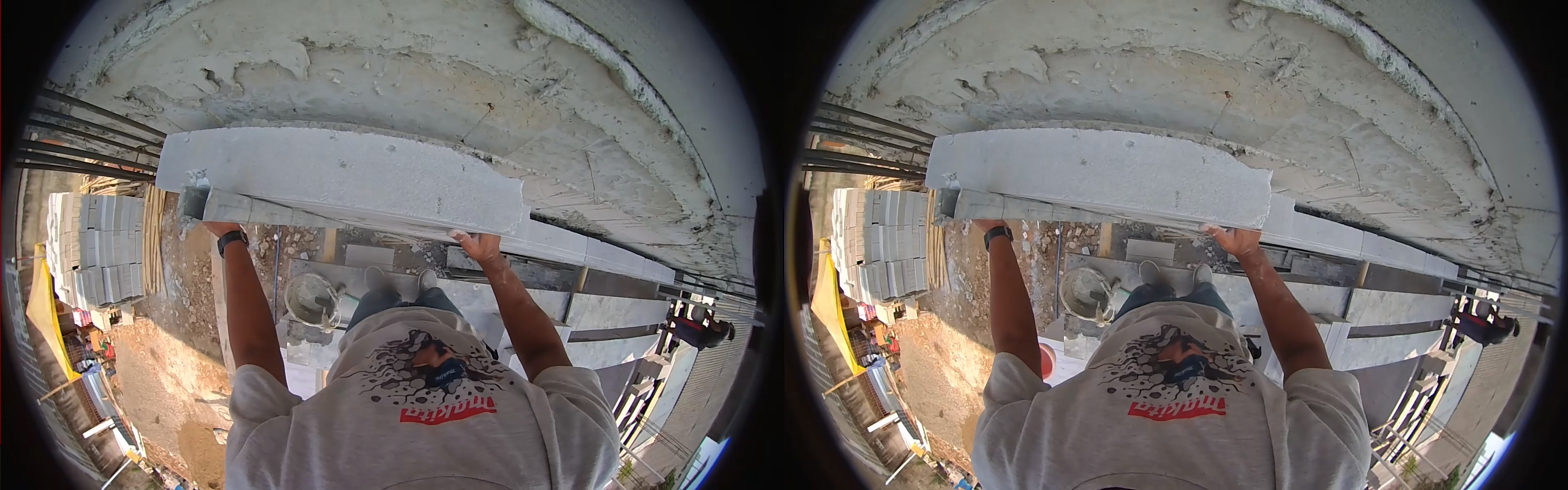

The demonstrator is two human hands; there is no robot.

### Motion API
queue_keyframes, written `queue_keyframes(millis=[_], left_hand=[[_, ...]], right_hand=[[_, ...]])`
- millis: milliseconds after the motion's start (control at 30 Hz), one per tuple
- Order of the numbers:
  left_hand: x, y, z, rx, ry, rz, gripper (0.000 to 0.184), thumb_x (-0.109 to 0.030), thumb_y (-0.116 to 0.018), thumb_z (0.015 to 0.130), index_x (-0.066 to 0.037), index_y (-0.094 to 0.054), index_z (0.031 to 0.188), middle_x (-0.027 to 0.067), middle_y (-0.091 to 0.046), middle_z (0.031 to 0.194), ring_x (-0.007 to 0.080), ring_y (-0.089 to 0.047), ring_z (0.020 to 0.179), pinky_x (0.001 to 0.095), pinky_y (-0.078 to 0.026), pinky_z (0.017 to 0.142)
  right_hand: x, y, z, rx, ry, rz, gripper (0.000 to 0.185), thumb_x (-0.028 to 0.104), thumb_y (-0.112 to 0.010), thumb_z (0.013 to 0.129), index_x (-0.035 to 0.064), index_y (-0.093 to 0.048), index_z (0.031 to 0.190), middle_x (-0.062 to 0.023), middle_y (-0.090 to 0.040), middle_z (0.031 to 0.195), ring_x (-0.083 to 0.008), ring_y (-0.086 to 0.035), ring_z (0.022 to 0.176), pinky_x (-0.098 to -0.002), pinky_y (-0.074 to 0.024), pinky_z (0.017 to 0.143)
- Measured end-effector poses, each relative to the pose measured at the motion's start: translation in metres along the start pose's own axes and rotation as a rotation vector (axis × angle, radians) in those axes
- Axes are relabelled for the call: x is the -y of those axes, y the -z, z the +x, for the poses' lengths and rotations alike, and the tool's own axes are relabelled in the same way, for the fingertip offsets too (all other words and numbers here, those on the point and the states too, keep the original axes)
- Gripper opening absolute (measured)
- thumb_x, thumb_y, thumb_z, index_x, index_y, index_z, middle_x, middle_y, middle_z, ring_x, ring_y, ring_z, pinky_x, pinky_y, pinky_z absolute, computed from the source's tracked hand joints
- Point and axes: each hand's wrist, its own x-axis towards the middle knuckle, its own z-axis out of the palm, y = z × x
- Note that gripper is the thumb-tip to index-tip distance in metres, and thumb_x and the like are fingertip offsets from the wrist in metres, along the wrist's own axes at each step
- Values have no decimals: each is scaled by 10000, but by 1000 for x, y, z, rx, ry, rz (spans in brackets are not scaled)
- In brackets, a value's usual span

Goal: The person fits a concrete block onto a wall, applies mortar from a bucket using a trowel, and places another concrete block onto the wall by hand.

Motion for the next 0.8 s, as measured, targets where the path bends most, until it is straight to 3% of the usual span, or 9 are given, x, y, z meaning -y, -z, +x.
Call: queue_keyframes(millis=[133, 167, 200, 267, 500, 633, 700, 800], left_hand=[[-4, -7, -4, -16, -23, -24, 410, -318, -482, 1030, -25, -573, 1301, 117, -628, 1267, 246, -643, 1096, 407, -564, 937], [-7, -10, -7, -40, 52, -172, 404, -316, -478, 1034, -33, -573, 1306, 110, -631, 1264, 244, -645, 1088, 400, -567, 930], [-4, -6, -5, -20, 31, -76, 422, -334, -465, 1037, -39, -564, 1321, 109, -622, 1283, 246, -636, 1109, 407, -556, 950], [8, 7, 8, 28, -4, 108, 457, -370, -440, 1043, -51, -548, 1352, 108, -606, 1320, 251, -618, 1151, 422, -536, 989], [-8, -15, -8, -27, 113, -30, 473, -411, -385, 1057, -67, -549, 1339, 113, -607, 1334, 265, -604, 1190, 448, -526, 1011], [-2, -3, -1, -40, 76, -65, 451, -409, -398, 1056, -75, -566, 1310, 115, -625, 1308, 277, -626, 1151, 442, -555, 971], [13, 7, 4, 49, 18, 107, 455, -416, -399, 1054, -81, -565, 1313, 110, -621, 1310, 278, -623, 1158, 441, -551, 979], [-5, -9, -12, -29, 72, -1, 397, -360, -431, 1049, -71, -573, 1280, 96, -635, 1242, 242, -632, 1108, 420, -563, 939]], right_hand=[[-3, -4, -2, 46, -119, 175, 662, 506, -812, 745, 24, -677, 1178, -194, -670, 1176, -417, -609, 1097, -492, -459, 976], [-4, -5, -3, 54, -129, 188, 666, 508, -810, 747, 22, -675, 1180, -195, -666, 1185, -413, -606, 1109, -489, -459, 979], [-4, -4, -3, 61, -141, 198, 670, 511, -809, 748, 20, -673, 1183, -197, -662, 1193, -410, -602, 1121, -486, -459, 982], [-5, -5, -2, 39, -25, 48, 683, 517, -802, 756, 19, -662, 1203, -198, -650, 1223, -415, -585, 1154, -500, -439, 1010], [1, 5, 5, 62, -38, 60, 721, 526, -784, 779, 22, -626, 1271, -203, -615, 1291, -459, -519, 1237, -566, -331, 1099], [3, 6, 8, 39, -15, 74, 721, 529, -780, 777, 19, -628, 1263, -205, -624, 1271, -453, -540, 1215, -548, -374, 1072], [5, 5, 7, 4, 3, 38, 712, 523, -781, 772, 18, -633, 1252, -204, -629, 1261, -450, -554, 1197, -536, -398, 1055], [-7, -3, -4, 50, -17, 89, 685, 504, -784, 771, 13, -646, 1229, -201, -634, 1253, -445, -578, 1157, -522, -427, 1028]])
